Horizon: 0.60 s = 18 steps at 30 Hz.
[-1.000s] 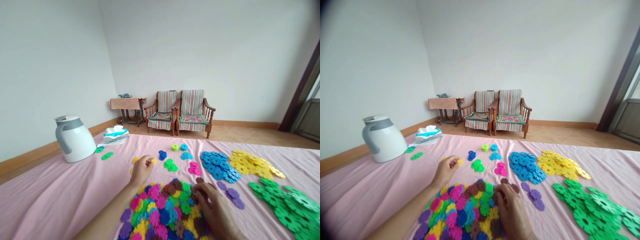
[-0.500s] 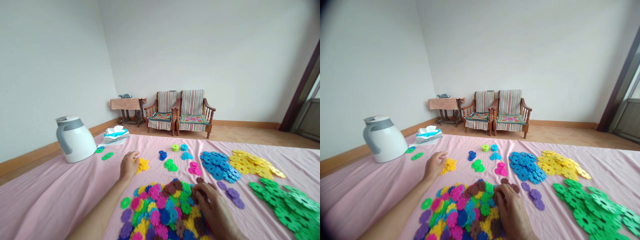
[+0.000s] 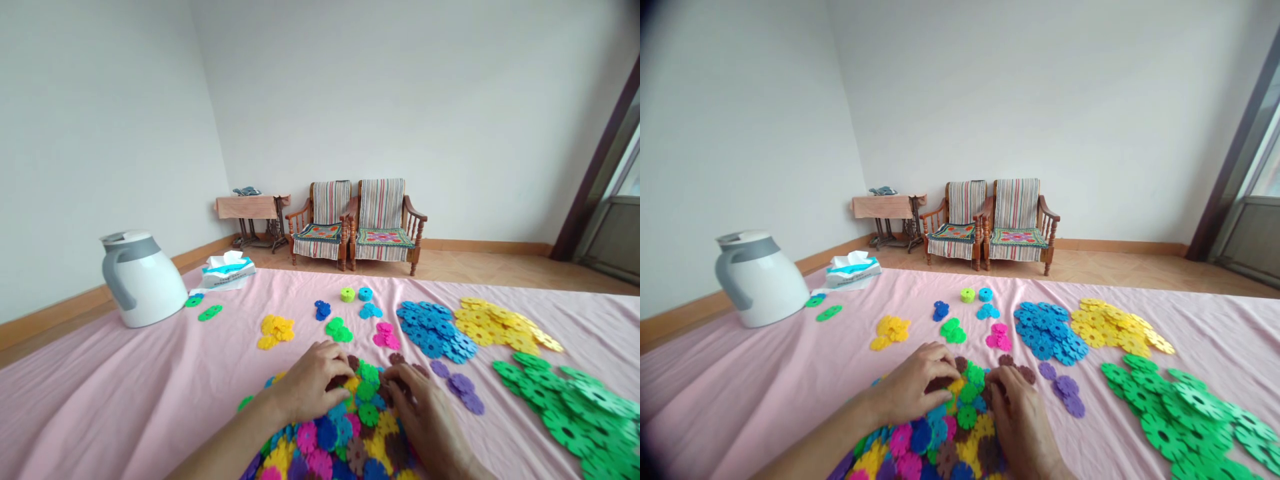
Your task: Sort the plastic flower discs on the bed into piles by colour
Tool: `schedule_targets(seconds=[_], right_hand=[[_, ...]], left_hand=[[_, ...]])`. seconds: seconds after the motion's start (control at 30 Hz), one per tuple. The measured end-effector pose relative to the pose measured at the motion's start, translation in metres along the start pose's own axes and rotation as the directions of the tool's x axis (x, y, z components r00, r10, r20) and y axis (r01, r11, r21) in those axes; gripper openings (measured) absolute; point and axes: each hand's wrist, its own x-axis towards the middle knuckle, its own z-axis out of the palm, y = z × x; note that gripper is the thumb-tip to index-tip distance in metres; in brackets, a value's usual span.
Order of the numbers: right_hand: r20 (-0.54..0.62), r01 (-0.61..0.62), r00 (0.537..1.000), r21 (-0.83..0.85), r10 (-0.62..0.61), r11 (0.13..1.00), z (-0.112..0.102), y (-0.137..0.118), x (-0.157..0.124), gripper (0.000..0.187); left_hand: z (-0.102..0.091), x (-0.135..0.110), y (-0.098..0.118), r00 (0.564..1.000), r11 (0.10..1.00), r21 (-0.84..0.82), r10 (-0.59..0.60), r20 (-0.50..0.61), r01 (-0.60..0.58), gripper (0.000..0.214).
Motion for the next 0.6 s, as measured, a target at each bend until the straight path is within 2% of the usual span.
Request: schedule_targets(seconds=[0.23, 0.37, 0.5, 0.6], right_hand=[[0.015, -0.007, 1.000, 0.008, 0.007, 1.000, 0.000, 0.000, 0.001, 0.020], [0.016, -0.009, 1.000, 0.010, 0.009, 1.000, 0.001, 0.003, 0.001, 0.020], [0.030, -0.005, 1.000, -0.006, 0.005, 1.000, 0.001, 0.004, 0.000, 0.020], [0.024, 0.002, 1.000, -0.016, -0.001, 1.000, 0.000, 0.003, 0.000, 0.020]], left_hand=[[0.011, 0.001, -0.004, 0.998, 0.999, 0.027, -0.016, -0.064, 0.017, 0.013], [0.016, 0.003, -0.001, 0.981, 0.999, -0.009, -0.035, -0.192, 0.034, 0.018], [0.014, 0.005, -0.005, 0.922, 0.975, -0.208, -0.148, -0.358, 0.076, 0.015], [0.008, 0.007, -0.023, 0.851, 0.935, -0.326, -0.279, -0.445, 0.136, 0.013]])
